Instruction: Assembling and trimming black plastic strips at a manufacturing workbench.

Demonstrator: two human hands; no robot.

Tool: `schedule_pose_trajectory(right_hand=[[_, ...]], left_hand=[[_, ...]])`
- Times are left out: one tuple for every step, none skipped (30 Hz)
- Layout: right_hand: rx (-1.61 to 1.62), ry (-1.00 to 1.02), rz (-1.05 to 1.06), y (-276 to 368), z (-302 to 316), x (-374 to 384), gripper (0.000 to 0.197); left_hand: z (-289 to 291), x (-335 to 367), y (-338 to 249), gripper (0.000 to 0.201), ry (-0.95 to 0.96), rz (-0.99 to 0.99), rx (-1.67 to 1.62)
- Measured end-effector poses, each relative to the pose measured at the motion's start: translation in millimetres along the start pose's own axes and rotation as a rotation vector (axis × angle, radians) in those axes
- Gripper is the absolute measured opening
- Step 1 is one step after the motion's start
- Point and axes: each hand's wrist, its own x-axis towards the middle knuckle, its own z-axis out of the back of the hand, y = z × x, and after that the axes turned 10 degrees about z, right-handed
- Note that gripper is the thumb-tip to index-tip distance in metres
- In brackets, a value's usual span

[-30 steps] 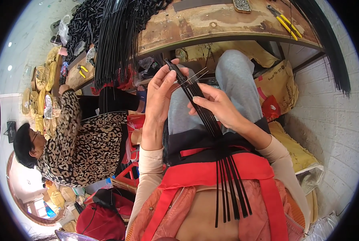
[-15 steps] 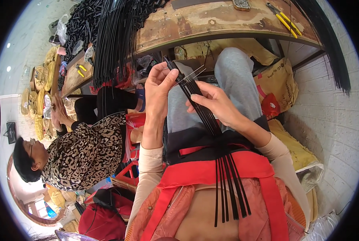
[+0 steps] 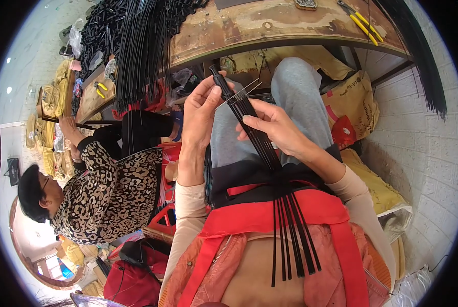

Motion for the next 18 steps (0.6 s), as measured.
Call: schedule_pose_trajectory(right_hand=[[-0.006, 0.005, -0.013, 3.9, 0.9, -3.2, 0.033], [-0.01, 0.009, -0.025, 7.3, 0.8, -5.9, 0.03], [-0.009, 0.009, -0.025, 9.0, 1.4, -8.6, 0.03], [-0.007, 0.014, -0.032, 10.5, 2.4, -11.6, 0.03], [-0.004, 0.018, -0.039, 12.0, 3.4, -14.9, 0.03], [-0.004, 0.016, -0.038, 13.7, 3.7, -18.4, 0.03], [0.012, 0.016, -0.035, 15.5, 3.9, -22.0, 0.03], [0.028, 0.017, -0.032, 16.5, 4.0, -25.5, 0.03], [0.028, 0.017, -0.031, 16.7, 4.1, -28.6, 0.03], [0.002, 0.007, -0.023, 16.7, 4.0, -31.4, 0.03], [-0.026, -0.004, -0.013, 17.7, 4.3, -34.1, 0.03], [-0.026, -0.005, -0.013, 19.2, 4.1, -36.9, 0.03], [-0.033, -0.006, -0.014, 21.2, 3.3, -39.8, 0.029], [-0.039, -0.007, -0.014, 22.8, 2.0, -42.4, 0.029], [-0.038, -0.009, -0.013, 23.9, 0.5, -44.9, 0.029], [-0.04, 0.003, -0.017, 24.7, -1.0, -47.4, 0.029], [-0.04, 0.014, -0.021, 25.0, -2.8, -50.2, 0.029], [-0.038, 0.013, -0.02, 24.5, -3.8, -52.2, 0.029]], left_hand=[[-1.3, -0.1, 2.6, 0.035, 0.045, 0.012, -0.048], [-2.6, -0.6, 3.2, 0.036, 0.091, 0.025, -0.093], [-4.4, -1.7, 3.7, 0.036, 0.091, 0.026, -0.092], [-6.2, -3.2, 4.2, 0.034, 0.111, 0.041, -0.124], [-9.1, -4.8, 3.7, 0.033, 0.132, 0.057, -0.156], [-12.2, -7.7, 3.4, 0.033, 0.134, 0.058, -0.155], [-15.8, -11.5, 3.0, 0.033, 0.132, 0.063, -0.155], [-19.3, -15.2, 2.9, 0.033, 0.128, 0.068, -0.154], [-22.7, -17.9, 3.7, 0.033, 0.128, 0.069, -0.154], [-26.4, -20.5, 5.0, 0.034, 0.096, 0.039, -0.139], [-31.7, -22.3, 4.5, 0.035, 0.065, 0.009, -0.126], [-37.4, -26.1, 3.9, 0.035, 0.067, 0.009, -0.126], [-43.3, -32.1, 3.1, 0.037, -0.046, 0.006, -0.108], [-47.4, -37.6, 2.0, 0.039, -0.158, 0.004, -0.088], [-47.9, -42.0, 2.0, 0.039, -0.157, 0.005, -0.087], [-46.9, -46.0, 1.7, 0.042, -0.184, 0.022, -0.106], [-46.9, -50.4, 1.4, 0.044, -0.211, 0.038, -0.125], [-48.2, -54.3, 0.8, 0.044, -0.211, 0.04, -0.123]])
